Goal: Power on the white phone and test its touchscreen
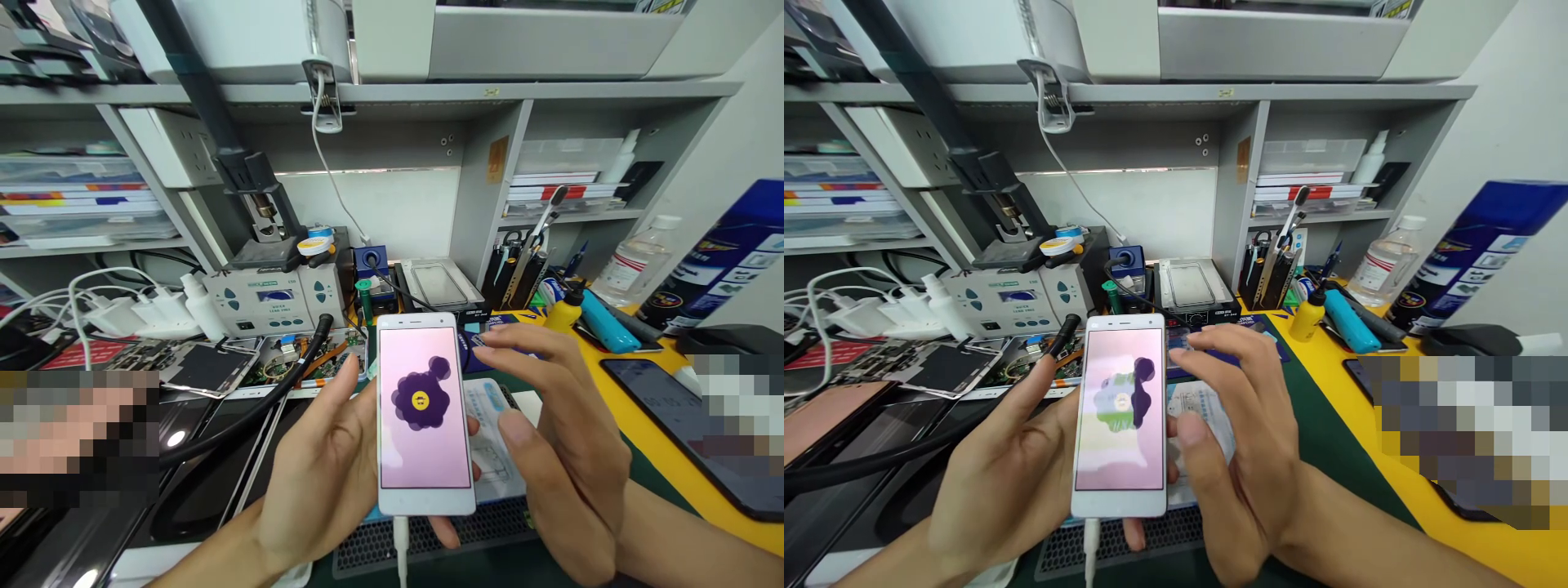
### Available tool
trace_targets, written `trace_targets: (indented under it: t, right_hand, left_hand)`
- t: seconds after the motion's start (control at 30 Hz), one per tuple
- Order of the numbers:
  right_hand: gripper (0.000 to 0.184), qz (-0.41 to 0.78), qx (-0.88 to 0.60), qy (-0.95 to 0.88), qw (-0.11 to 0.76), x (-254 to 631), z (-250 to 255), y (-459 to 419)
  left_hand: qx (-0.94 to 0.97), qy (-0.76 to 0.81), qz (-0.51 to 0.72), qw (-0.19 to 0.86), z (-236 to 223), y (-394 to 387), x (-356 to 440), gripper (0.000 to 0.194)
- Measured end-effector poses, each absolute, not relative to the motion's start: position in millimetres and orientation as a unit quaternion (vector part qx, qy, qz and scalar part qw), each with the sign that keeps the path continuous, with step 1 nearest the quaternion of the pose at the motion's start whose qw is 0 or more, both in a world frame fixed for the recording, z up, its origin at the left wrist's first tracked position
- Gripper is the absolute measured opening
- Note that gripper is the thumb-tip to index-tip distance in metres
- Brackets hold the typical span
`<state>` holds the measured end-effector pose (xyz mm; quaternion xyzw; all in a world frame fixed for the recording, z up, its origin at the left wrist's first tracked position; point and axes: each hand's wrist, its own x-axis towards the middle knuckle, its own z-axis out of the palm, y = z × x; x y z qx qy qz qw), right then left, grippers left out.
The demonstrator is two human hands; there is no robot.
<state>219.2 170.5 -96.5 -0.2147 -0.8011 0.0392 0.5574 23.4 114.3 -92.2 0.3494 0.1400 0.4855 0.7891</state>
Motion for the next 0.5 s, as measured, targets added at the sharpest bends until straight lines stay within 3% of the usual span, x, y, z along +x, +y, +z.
trace_targets:
  t: [0.17, 0.33, 0.5]
  right_hand:
    - [0.037, 0.105, -0.229, -0.809, 0.53, 221.0, -98.4, 178.2]
    - [0.033, 0.16, -0.245, -0.774, 0.561, 220.2, -99.6, 179.5]
    - [0.032, 0.122, -0.243, -0.754, 0.599, 220.5, -101.4, 188.8]
  left_hand:
    - [0.296, 0.216, 0.483, 0.795, -87.7, 119.3, 23.2, 0.066]
    - [0.267, 0.266, 0.511, 0.772, -67.5, 124.2, 31.7, 0.06]
    - [0.248, 0.271, 0.519, 0.772, -55.3, 133.8, 47.9, 0.066]
